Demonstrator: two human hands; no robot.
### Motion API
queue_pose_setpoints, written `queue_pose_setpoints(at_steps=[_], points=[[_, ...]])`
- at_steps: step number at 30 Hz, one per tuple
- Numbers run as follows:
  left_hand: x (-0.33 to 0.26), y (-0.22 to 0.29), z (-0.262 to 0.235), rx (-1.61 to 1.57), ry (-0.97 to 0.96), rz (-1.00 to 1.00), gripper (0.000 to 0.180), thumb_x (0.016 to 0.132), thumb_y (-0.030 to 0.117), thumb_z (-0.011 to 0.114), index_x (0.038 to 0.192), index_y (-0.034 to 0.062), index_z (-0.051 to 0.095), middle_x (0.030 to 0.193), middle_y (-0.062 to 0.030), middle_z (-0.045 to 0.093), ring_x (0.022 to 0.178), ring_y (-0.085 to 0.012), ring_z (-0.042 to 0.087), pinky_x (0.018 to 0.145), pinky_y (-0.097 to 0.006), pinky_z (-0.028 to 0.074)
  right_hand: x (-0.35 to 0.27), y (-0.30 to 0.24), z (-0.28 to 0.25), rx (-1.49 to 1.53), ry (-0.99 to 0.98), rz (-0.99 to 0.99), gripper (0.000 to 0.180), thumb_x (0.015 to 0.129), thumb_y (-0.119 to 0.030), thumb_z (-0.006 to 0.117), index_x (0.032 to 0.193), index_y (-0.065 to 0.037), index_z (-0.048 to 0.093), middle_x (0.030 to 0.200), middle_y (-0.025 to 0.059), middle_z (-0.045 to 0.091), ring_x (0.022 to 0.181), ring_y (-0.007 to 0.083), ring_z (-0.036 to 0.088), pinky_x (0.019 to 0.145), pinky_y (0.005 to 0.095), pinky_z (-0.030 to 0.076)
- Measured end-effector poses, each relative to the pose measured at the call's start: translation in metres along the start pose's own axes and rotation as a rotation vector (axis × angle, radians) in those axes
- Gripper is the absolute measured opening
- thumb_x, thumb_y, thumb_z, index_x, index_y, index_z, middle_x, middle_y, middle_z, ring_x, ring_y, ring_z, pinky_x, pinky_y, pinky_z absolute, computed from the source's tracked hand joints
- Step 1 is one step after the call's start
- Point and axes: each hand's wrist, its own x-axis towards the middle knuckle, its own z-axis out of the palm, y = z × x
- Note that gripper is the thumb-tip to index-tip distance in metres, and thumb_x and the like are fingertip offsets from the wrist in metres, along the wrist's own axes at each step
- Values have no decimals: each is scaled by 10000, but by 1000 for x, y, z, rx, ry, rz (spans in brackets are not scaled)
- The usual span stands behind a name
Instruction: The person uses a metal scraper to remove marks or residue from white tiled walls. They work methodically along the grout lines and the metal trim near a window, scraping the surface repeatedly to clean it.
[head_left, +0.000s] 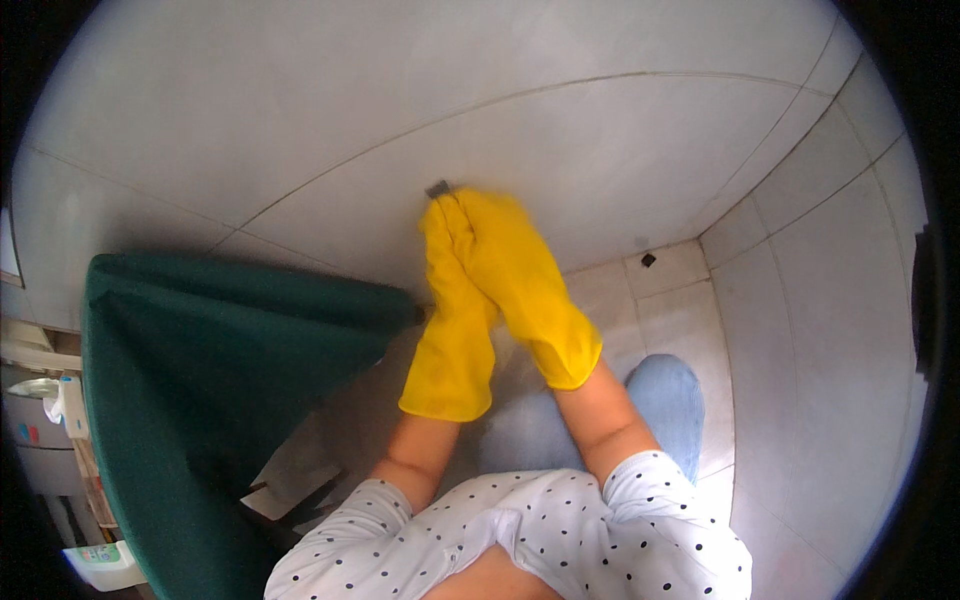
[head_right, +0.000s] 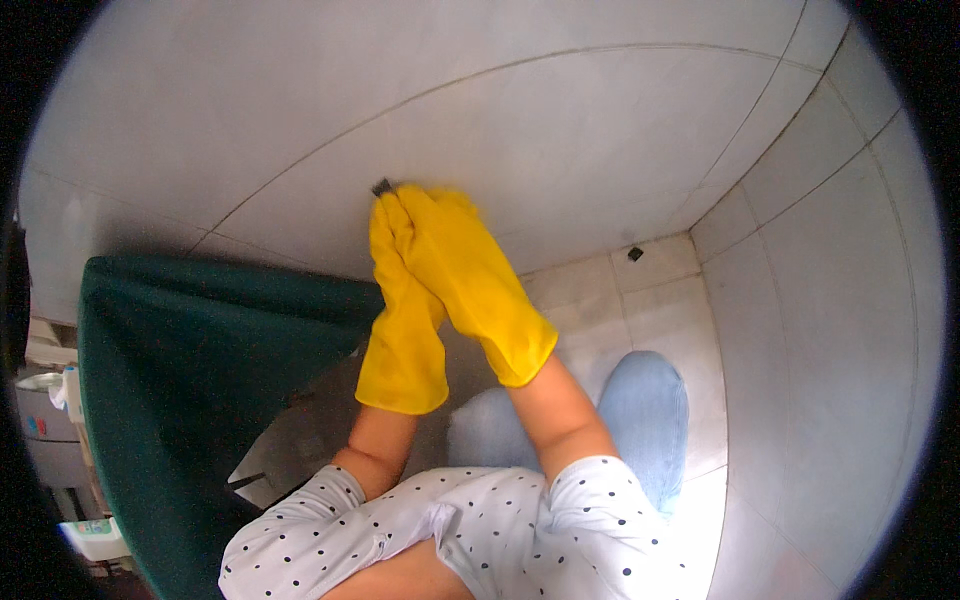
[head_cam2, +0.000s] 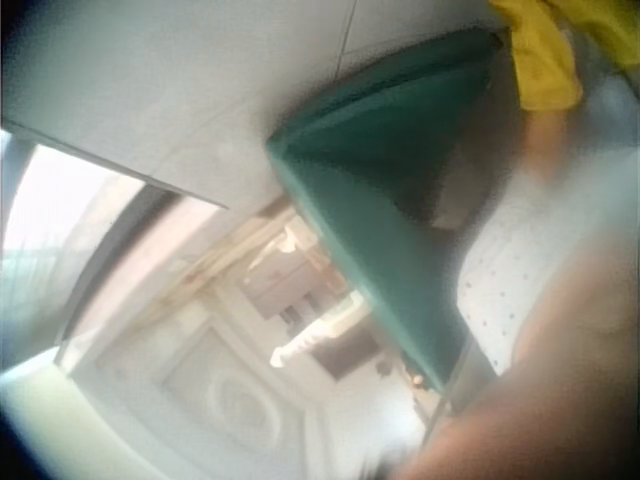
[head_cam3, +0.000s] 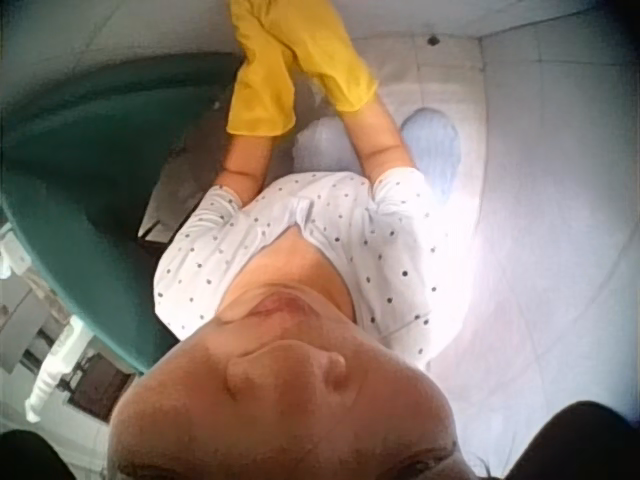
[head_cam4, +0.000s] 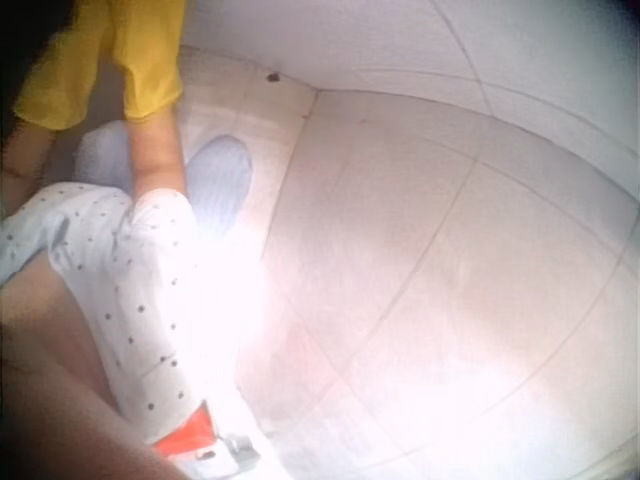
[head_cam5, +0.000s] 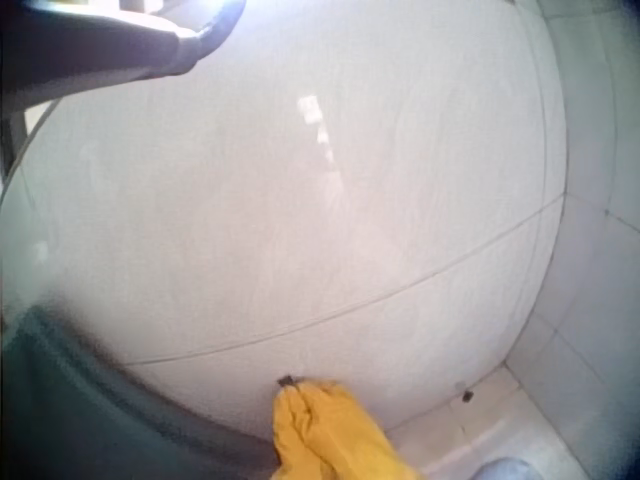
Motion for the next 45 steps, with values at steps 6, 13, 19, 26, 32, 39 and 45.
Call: queue_pose_setpoints(at_steps=[6,13,19,26,32,39,45], points=[[-4,-11,-18,-184,13,-215,541,1094,432,332,1532,115,351,1555,-81,394,1410,-259,375,1221,-391,212,-12,22,13,-62,49,6,298,986,-274,527,1150,-62,657,1145,189,668,1070,434,568,934,478,463],[1,-23,-25,-10,-86,-50,580,1070,504,354,1506,124,390,1529,-89,424,1391,-266,399,1216,-404,230,-17,39,21,-55,57,7,282,977,-255,528,1142,-70,663,1127,191,671,1073,425,573,931,478,461],[3,-6,-16,-73,-55,-33,627,1032,577,369,1375,77,527,1368,-146,576,1253,-342,534,1131,-484,364,-11,20,14,-51,58,-9,284,974,-257,534,1142,-67,662,1132,194,668,1080,425,571,935,477,462],[-1,1,-7,-109,-94,-49,589,1039,556,376,1359,86,531,1340,-153,579,1230,-325,541,1123,-467,371,-15,22,18,-61,46,4,286,974,-258,537,1144,-64,660,1142,195,664,1087,428,567,939,475,462],[-4,-8,-6,-100,-76,-91,582,1047,544,367,1283,57,581,1254,-172,625,1181,-337,572,1107,-477,396,-13,19,16,-77,28,24,288,973,-258,539,1147,-62,658,1150,197,660,1092,430,563,943,474,462],[-1,-15,-23,-235,-266,-89,610,1036,580,370,1332,77,549,1304,-128,602,1197,-304,556,1116,-453,384,-7,5,7,-75,38,21,290,972,-259,542,1149,-60,656,1160,198,656,1098,433,558,947,472,462],[8,-2,-20,-320,-384,-64,619,1043,577,350,1369,81,525,1372,-116,565,1250,-290,517,1138,-442,351,-1,-2,10,-65,28,23,292,971,-260,545,1152,-57,654,1168,200,652,1104,435,555,951,471,461]])
